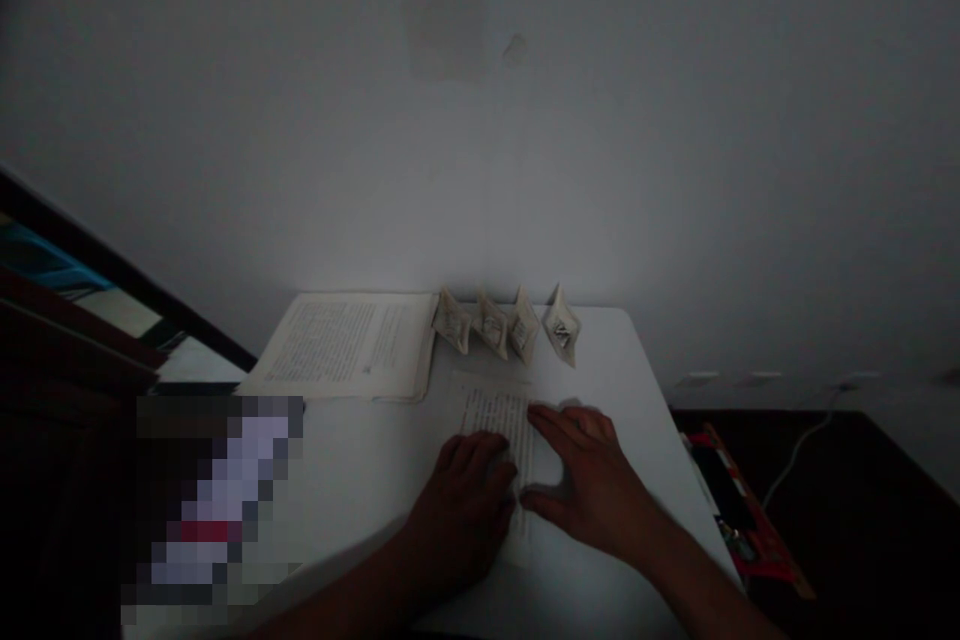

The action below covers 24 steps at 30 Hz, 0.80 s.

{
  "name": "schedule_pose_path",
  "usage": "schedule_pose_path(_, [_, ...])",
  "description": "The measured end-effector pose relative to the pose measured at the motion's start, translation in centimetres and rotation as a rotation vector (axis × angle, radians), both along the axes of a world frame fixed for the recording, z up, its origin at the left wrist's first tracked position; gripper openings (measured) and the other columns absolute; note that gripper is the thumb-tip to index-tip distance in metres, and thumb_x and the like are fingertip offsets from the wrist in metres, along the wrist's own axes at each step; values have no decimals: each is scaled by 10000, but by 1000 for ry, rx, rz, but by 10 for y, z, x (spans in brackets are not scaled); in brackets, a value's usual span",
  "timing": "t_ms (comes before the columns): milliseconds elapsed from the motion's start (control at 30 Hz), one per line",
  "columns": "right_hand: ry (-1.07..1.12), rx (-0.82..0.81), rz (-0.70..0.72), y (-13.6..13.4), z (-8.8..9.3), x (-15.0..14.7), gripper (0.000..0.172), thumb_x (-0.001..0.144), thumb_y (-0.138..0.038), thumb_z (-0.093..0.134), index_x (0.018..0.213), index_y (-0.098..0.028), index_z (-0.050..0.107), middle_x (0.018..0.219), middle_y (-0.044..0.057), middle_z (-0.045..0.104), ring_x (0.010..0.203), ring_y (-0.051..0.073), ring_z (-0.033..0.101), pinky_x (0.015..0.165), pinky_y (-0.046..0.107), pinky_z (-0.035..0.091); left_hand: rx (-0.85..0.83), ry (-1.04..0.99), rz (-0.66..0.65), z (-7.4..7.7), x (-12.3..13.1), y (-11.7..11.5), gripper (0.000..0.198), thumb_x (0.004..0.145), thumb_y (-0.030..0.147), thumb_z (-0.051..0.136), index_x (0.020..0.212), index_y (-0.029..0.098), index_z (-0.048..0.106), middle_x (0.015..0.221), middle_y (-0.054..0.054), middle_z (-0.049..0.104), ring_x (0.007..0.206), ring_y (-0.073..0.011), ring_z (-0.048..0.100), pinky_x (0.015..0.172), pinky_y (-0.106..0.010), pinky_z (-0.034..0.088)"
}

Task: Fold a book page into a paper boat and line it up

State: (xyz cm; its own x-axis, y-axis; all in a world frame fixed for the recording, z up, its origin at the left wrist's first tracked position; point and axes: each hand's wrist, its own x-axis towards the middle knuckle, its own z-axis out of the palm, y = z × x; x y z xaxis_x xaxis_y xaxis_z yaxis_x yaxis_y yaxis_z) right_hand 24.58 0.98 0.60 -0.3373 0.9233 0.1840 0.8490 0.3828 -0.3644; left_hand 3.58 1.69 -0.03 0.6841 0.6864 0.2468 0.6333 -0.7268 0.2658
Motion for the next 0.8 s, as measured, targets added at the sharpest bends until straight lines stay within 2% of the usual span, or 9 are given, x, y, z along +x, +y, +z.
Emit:
schedule_pose_path(133, [-12, 3, 11, 3, -1, 2, 839, 644, -459, 696, 1372, -226, 349, 1312, 104, 502, 1174, 305, 409, 963, 492, 308, -16, 24, 5, 2, 0, 0, 228, 821, 232, 504, 1039, 174, 537, 1240, -103, 491, 1141, -273, 420, 974, -463, 318])
schedule_pose_path(233, [-9, 2, 15, 4, -1, 2, 828, 645, -446, 698, 1366, -221, 358, 1317, 105, 498, 1198, 305, 394, 976, 496, 300, -24, 29, -2, 3, 0, -1, 219, 830, 229, 492, 1038, 175, 536, 1224, -98, 495, 1128, -270, 424, 959, -456, 330])
schedule_pose_path(367, [36, -1, 61, 13, 5, -2, 672, 742, -378, 636, 1344, -215, 386, 1293, 108, 521, 1213, 281, 395, 990, 490, 301, -12, 63, 9, 5, 3, -2, 203, 844, 202, 462, 1032, 165, 530, 1176, -99, 514, 1060, -268, 458, 897, -449, 374])
schedule_pose_path(467, [81, 25, 136, 22, 13, -9, 525, 802, -275, 570, 1306, -218, 435, 1244, 104, 562, 1171, 257, 448, 965, 472, 338, -13, 108, 12, 10, 6, 2, 150, 834, 171, 459, 955, 158, 547, 981, -81, 557, 907, -244, 498, 804, -421, 413])
schedule_pose_path(533, [104, 61, 154, 26, 17, -14, 380, 823, -204, 527, 1203, -211, 530, 1161, 92, 615, 1099, 236, 509, 934, 443, 369, -7, 120, 26, 14, 8, 8, 106, 824, 172, 474, 891, 152, 553, 887, -71, 550, 835, -228, 499, 766, -403, 421])
schedule_pose_path(633, [125, 89, 82, 24, 18, -20, 175, 845, -189, 500, 961, -196, 631, 933, 65, 679, 898, 201, 589, 841, 389, 418, 3, 104, 38, 19, 8, 19, 86, 801, 195, 515, 862, 152, 559, 862, -68, 542, 825, -223, 497, 754, -386, 426])
schedule_pose_path(733, [85, 55, -26, 18, 12, -23, 138, 845, -257, 524, 797, -205, 642, 777, 39, 668, 773, 193, 596, 764, 363, 424, 11, 66, 27, 20, 6, 27, 122, 776, 251, 567, 858, 161, 573, 928, -77, 551, 899, -240, 501, 799, -404, 420])
schedule_pose_path(800, [43, 20, -99, 16, 7, -26, 165, 835, -302, 543, 736, -214, 641, 728, 24, 658, 746, 195, 595, 742, 356, 418, 33, 8, 36, 17, 5, 30, 211, 758, 333, 599, 887, 166, 584, 1059, -100, 542, 1005, -270, 482, 869, -441, 391])
